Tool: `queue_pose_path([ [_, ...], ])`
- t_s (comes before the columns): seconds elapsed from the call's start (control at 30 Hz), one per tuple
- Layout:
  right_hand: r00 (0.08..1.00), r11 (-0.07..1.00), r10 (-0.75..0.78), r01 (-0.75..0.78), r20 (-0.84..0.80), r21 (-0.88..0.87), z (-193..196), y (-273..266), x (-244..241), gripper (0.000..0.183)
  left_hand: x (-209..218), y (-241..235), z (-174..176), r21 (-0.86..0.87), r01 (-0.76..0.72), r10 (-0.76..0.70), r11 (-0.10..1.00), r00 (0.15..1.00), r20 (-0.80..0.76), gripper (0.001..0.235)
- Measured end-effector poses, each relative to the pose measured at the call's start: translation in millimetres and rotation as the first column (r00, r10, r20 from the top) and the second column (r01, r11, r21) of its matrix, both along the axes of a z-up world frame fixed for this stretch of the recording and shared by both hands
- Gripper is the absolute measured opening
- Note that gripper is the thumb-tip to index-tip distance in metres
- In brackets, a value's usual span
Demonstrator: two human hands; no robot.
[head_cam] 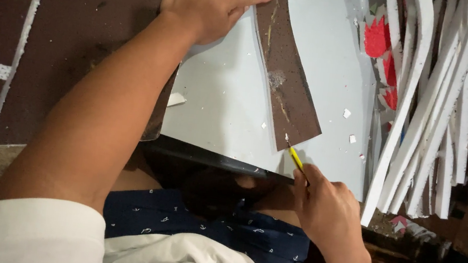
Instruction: Cutting curved shapes out of foam board using a utility knife.
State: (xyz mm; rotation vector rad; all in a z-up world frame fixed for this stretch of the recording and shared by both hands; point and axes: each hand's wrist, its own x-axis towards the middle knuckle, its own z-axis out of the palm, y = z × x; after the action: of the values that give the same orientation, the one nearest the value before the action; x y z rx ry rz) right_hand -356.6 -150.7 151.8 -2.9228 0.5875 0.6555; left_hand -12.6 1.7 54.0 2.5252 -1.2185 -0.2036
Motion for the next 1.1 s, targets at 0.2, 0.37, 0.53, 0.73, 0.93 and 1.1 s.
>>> queue_pose_path([
  [0.2,0.978,0.991,-0.127,0.132,-0.167,0.022,28.8,3.2,-11.7,0.022,-0.5,0.9,1.6,0.039,0.011,-0.013,0.999,0.999,0.045,0.047],
  [0.37,0.928,0.911,-0.37,0.37,-0.038,0.183,63.8,-11.5,-26.5,0.043,-11.9,1.2,30.9,0.143,0.043,-0.042,0.989,0.999,-0.004,0.05],
  [0.53,0.725,0.469,-0.653,0.159,0.22,0.869,8.5,-43.3,-22.6,0.029,-7.8,-3.9,37.4,0.2,0.036,-0.037,0.979,0.999,0.003,0.054],
  [0.73,0.63,0.705,-0.668,0.367,0.396,0.607,-33.4,-43.2,43.2,0.051,6.0,-13.0,3.1,0.075,0.025,-0.031,0.997,0.996,0.081,0.049],
  [0.93,0.713,0.783,-0.606,0.459,0.352,0.419,-45.1,-37.9,65.3,0.073,-6.0,-55.3,1.6,-0.079,-0.374,0.353,0.924,0.915,-0.195,0.07],
  [1.1,0.607,0.651,-0.728,0.464,0.32,0.601,-57.7,-34.4,58.3,0.052,-22.6,-85.3,9.1,-0.1,-0.641,0.526,0.761,0.7,-0.483,0.082],
])
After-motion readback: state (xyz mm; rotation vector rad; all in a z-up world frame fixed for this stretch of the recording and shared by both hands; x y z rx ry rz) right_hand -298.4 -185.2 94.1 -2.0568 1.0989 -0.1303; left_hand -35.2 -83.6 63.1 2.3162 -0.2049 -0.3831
